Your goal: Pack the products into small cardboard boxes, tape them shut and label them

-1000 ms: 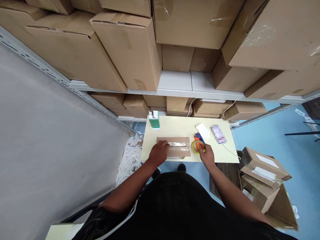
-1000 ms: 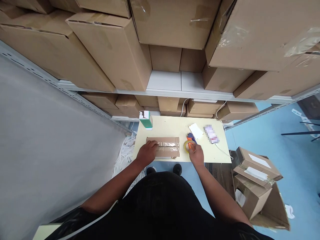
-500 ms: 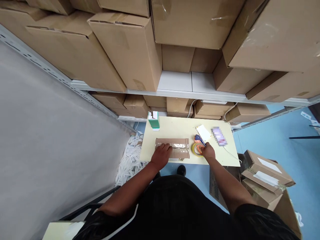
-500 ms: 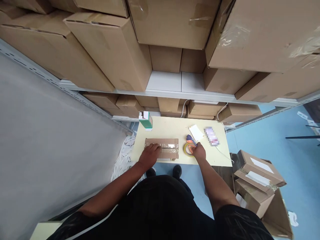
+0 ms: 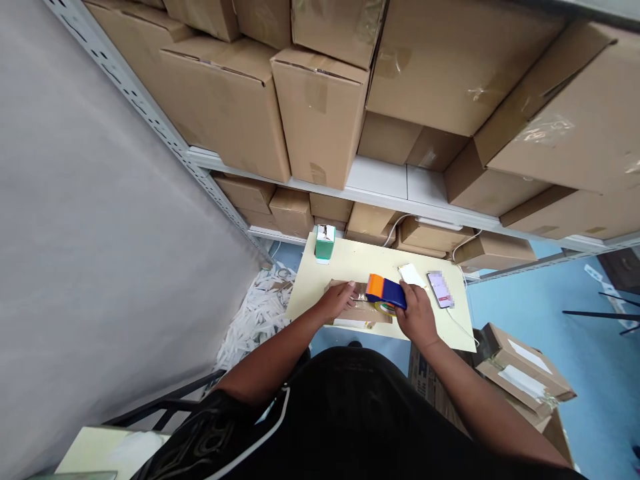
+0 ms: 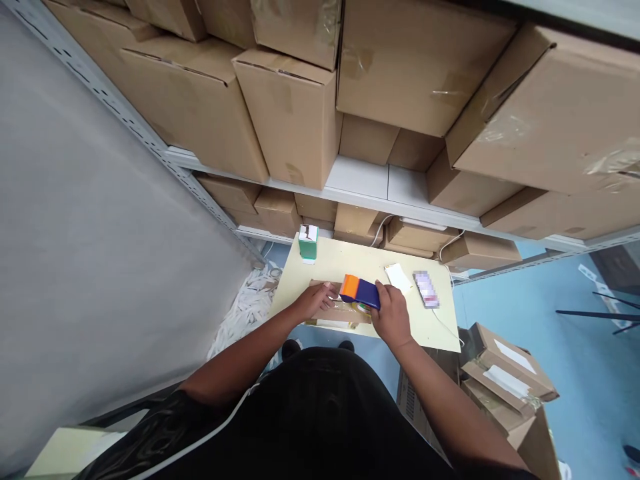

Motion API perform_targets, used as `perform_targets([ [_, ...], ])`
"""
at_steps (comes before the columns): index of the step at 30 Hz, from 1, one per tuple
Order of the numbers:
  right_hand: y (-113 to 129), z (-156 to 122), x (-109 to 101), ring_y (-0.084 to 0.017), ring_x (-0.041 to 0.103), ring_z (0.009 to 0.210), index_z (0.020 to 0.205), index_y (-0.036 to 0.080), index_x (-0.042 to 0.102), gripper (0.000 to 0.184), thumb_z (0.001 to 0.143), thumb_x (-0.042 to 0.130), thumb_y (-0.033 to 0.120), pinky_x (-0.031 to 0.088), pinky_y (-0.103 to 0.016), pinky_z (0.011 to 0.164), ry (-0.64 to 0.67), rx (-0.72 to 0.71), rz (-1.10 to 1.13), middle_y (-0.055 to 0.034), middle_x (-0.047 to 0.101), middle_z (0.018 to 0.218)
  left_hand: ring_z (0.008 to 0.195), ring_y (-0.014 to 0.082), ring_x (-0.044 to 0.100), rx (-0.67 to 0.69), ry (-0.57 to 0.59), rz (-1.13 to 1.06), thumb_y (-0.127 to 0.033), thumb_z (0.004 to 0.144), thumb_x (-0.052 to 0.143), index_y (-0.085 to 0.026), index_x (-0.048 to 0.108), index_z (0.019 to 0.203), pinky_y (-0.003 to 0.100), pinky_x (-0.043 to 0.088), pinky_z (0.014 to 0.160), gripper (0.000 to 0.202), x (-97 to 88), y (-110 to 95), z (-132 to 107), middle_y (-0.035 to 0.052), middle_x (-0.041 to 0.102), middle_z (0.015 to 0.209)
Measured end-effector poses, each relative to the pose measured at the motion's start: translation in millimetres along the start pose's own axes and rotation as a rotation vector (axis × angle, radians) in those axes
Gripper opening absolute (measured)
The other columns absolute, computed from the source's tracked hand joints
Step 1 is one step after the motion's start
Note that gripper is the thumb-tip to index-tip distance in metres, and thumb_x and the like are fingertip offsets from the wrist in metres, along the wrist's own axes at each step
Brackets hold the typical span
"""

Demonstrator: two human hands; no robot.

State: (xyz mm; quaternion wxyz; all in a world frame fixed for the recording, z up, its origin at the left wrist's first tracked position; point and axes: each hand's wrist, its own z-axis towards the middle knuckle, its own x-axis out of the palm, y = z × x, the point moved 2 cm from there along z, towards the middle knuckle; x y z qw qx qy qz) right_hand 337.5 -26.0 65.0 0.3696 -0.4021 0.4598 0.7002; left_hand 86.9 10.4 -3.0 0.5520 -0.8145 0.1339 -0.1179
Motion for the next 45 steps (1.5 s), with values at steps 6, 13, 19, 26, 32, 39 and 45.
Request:
perform_targets([
  [6, 31, 7, 16, -0.037, 0.052, 0.110, 0.154, 0.017, 0.041, 0.074, 0.082, 0.057, 0.016, 0.048, -0.055, 0.100, 0.072, -0.097, -0.075, -0.0179, 0.056, 0.122, 0.090, 0.0248, 0.072, 0.075, -0.030, -0.151, -0.053, 0.089, 0.062, -0.019, 0.077, 0.105, 0.037, 0.055, 0.083, 0.041, 2.2, -4, 0, 0.0059, 0.078, 0.099],
  [13, 38, 19, 10, -0.034, 0.052, 0.103, 0.154, 0.016, 0.040, 0.073, 0.083, 0.060, 0.017, 0.050, -0.050, 0.094, 0.155, -0.200, -0.177, -0.0157, 0.057, 0.113, 0.062, 0.0165, 0.065, -0.030, -0.248, -0.155, -0.041, 0.085, 0.059, -0.017, 0.071, 0.089, 0.025, 0.049, 0.054, 0.028, -11.5, -3, -10, 0.0025, 0.070, 0.075],
  [19, 36, 31, 6, -0.031, 0.054, 0.102, 0.155, 0.013, 0.038, 0.074, 0.084, 0.061, 0.015, 0.051, -0.045, 0.093, 0.211, -0.308, -0.235, -0.0156, 0.058, 0.116, 0.056, 0.0138, 0.060, -0.018, -0.334, 0.041, -0.035, 0.087, 0.052, -0.019, 0.065, 0.076, 0.023, 0.044, 0.054, 0.024, -25.7, -10, -32, -0.0016, 0.061, 0.059],
  [26, 20, 17, -2, -0.031, 0.053, 0.103, 0.158, 0.014, 0.034, 0.074, 0.086, 0.052, 0.009, 0.052, -0.045, 0.091, 0.174, -0.342, -0.274, -0.0166, 0.058, 0.118, 0.067, 0.0178, 0.066, -0.019, -0.446, 0.337, -0.027, 0.089, 0.046, -0.020, 0.069, 0.082, 0.027, 0.048, 0.067, 0.024, -65.4, 15, -40, 0.0007, 0.067, 0.065],
  [32, 15, 3, 12, -0.030, 0.051, 0.102, 0.152, 0.014, 0.044, 0.063, 0.090, 0.046, 0.006, 0.047, -0.043, 0.089, 0.165, -0.405, -0.341, -0.0167, 0.058, 0.118, 0.090, 0.0239, 0.069, -0.083, -0.428, 0.736, -0.025, 0.099, 0.043, -0.017, 0.069, 0.087, 0.033, 0.048, 0.082, 0.030, -50.8, 53, -31, 0.0105, 0.074, 0.088],
  [39, 12, -3, 33, -0.030, 0.049, 0.099, 0.146, 0.013, 0.051, 0.057, 0.090, 0.048, 0.007, 0.043, -0.042, 0.086, 0.175, -0.359, -0.392, -0.0167, 0.059, 0.115, 0.095, 0.0269, 0.069, -0.105, -0.372, 0.746, -0.036, 0.098, 0.052, -0.014, 0.063, 0.124, 0.036, 0.052, 0.083, 0.035, -39.7, 80, -20, 0.0115, 0.072, 0.097],
  [45, -2, 0, 40, -0.029, 0.048, 0.098, 0.146, 0.013, 0.051, 0.058, 0.089, 0.048, 0.007, 0.041, -0.042, 0.084, 0.159, -0.341, -0.402, -0.0165, 0.058, 0.115, 0.134, 0.0313, 0.052, 0.305, -0.488, 0.832, -0.014, 0.082, 0.057, -0.015, 0.051, 0.139, 0.048, 0.042, 0.114, 0.057, -35.5, 70, -23, 0.0179, 0.055, 0.138],
])
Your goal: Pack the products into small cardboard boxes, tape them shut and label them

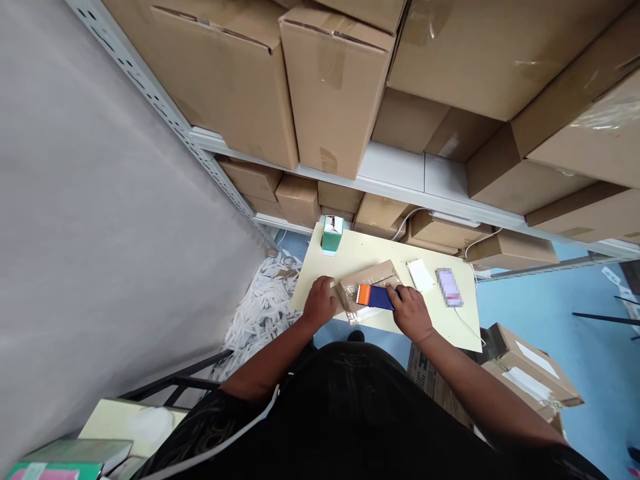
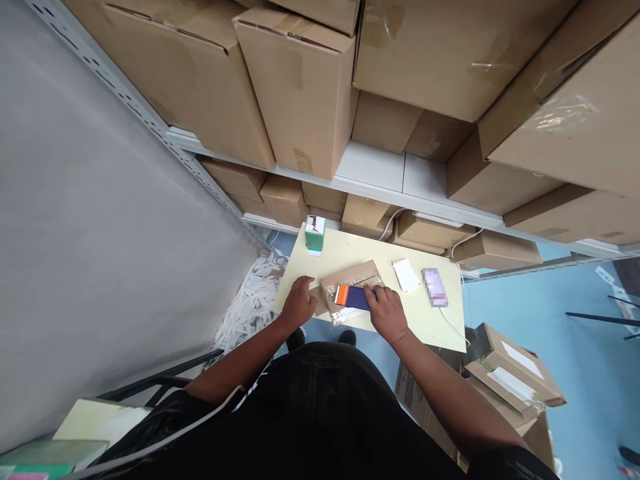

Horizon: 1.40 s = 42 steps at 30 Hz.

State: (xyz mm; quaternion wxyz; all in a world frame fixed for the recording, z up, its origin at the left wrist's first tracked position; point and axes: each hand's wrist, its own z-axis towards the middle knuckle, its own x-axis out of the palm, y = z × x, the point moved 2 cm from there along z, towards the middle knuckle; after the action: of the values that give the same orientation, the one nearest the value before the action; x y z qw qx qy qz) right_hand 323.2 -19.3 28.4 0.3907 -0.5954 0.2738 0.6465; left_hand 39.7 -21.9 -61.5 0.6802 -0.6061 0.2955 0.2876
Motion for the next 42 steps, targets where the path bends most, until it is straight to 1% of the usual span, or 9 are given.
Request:
perform_targets([
  [3, -2, 2, 4, -0.029, 0.048, 0.100, 0.147, 0.014, 0.051, 0.060, 0.088, 0.048, 0.005, 0.041, -0.042, 0.086, -0.010, -0.004, 0.013, -0.0164, 0.058, 0.116, 0.148, 0.0353, 0.036, 0.212, 0.036, 0.032, -0.025, 0.080, 0.067, -0.015, 0.046, 0.145, 0.051, 0.033, 0.121, 0.069, 2.8, -18, 0, 0.0198, 0.039, 0.157],
  [8, 0, 6, 6, -0.030, 0.047, 0.101, 0.147, 0.013, 0.051, 0.057, 0.090, 0.047, 0.007, 0.042, -0.043, 0.086, -0.003, -0.021, 0.035, -0.0170, 0.058, 0.116, 0.155, 0.0415, 0.020, 0.212, 0.159, 0.175, -0.062, 0.073, 0.078, -0.011, 0.030, 0.158, 0.055, 0.025, 0.123, 0.110, 27.6, -37, 9, 0.0234, 0.020, 0.168],
  [12, 0, 12, 4, -0.030, 0.047, 0.102, 0.146, 0.012, 0.052, 0.056, 0.091, 0.047, 0.007, 0.044, -0.043, 0.091, 0.019, -0.043, 0.044, -0.0177, 0.058, 0.115, 0.157, 0.0414, 0.013, 0.214, 0.185, 0.246, -0.063, 0.079, 0.073, -0.010, 0.024, 0.161, 0.056, 0.016, 0.125, 0.109, 39.0, -39, 18, 0.0228, 0.018, 0.169],
  [16, -15, 24, 2, -0.030, 0.048, 0.102, 0.148, 0.014, 0.052, 0.058, 0.091, 0.047, 0.007, 0.046, -0.042, 0.089, 0.083, -0.092, 0.026, -0.0181, 0.059, 0.117, 0.156, 0.0414, 0.017, 0.247, 0.246, 0.205, -0.059, 0.081, 0.072, -0.011, 0.026, 0.162, 0.053, 0.016, 0.125, 0.105, 34.6, -33, 20, 0.0225, 0.019, 0.169],
  [23, -84, 26, -1, -0.031, 0.050, 0.105, 0.153, 0.019, 0.048, 0.066, 0.088, 0.049, 0.006, 0.045, -0.044, 0.093, 0.144, -0.121, 0.011, -0.0168, 0.061, 0.117, 0.154, 0.0405, 0.024, 0.328, 0.366, 0.127, -0.059, 0.080, 0.072, -0.013, 0.027, 0.162, 0.052, 0.018, 0.126, 0.104, 21.5, -18, 27, 0.0206, 0.025, 0.168],
  [29, -163, -32, 7, -0.033, 0.050, 0.110, 0.150, 0.014, 0.051, 0.060, 0.089, 0.048, 0.011, 0.045, -0.048, 0.097, 0.285, -0.009, -0.050, -0.0196, 0.059, 0.121, 0.154, 0.0402, 0.024, 0.407, 0.395, 0.085, -0.062, 0.080, 0.071, -0.014, 0.032, 0.161, 0.053, 0.018, 0.126, 0.102, 15.9, -9, 32, 0.0198, 0.029, 0.167],
  [33, -196, -68, 20, -0.033, 0.050, 0.112, 0.150, 0.012, 0.050, 0.059, 0.091, 0.046, 0.012, 0.045, -0.048, 0.097, 0.363, 0.029, -0.079, -0.0215, 0.058, 0.124, 0.155, 0.0396, 0.022, 0.429, 0.448, 0.113, -0.063, 0.079, 0.071, -0.013, 0.029, 0.162, 0.053, 0.017, 0.127, 0.105, 17.5, -5, 35, 0.0195, 0.023, 0.169],
  [36, -196, -74, 38, -0.033, 0.052, 0.109, 0.150, 0.013, 0.050, 0.060, 0.090, 0.047, 0.009, 0.047, -0.047, 0.093, 0.378, 0.036, -0.086, -0.0218, 0.060, 0.122, 0.156, 0.0391, 0.020, 0.434, 0.481, 0.125, -0.062, 0.079, 0.072, -0.012, 0.028, 0.162, 0.052, 0.016, 0.127, 0.106, 18.3, -5, 38, 0.0201, 0.022, 0.169],
  [42, -155, -46, 85, -0.030, 0.057, 0.101, 0.153, 0.021, 0.047, 0.066, 0.089, 0.049, 0.006, 0.047, -0.040, 0.084, 0.460, 0.039, -0.023, -0.0169, 0.062, 0.115, 0.156, 0.0400, 0.021, 0.401, 0.504, 0.092, -0.061, 0.077, 0.076, -0.013, 0.030, 0.161, 0.053, 0.019, 0.128, 0.108, 17.9, -8, 42, 0.0195, 0.024, 0.168],
])
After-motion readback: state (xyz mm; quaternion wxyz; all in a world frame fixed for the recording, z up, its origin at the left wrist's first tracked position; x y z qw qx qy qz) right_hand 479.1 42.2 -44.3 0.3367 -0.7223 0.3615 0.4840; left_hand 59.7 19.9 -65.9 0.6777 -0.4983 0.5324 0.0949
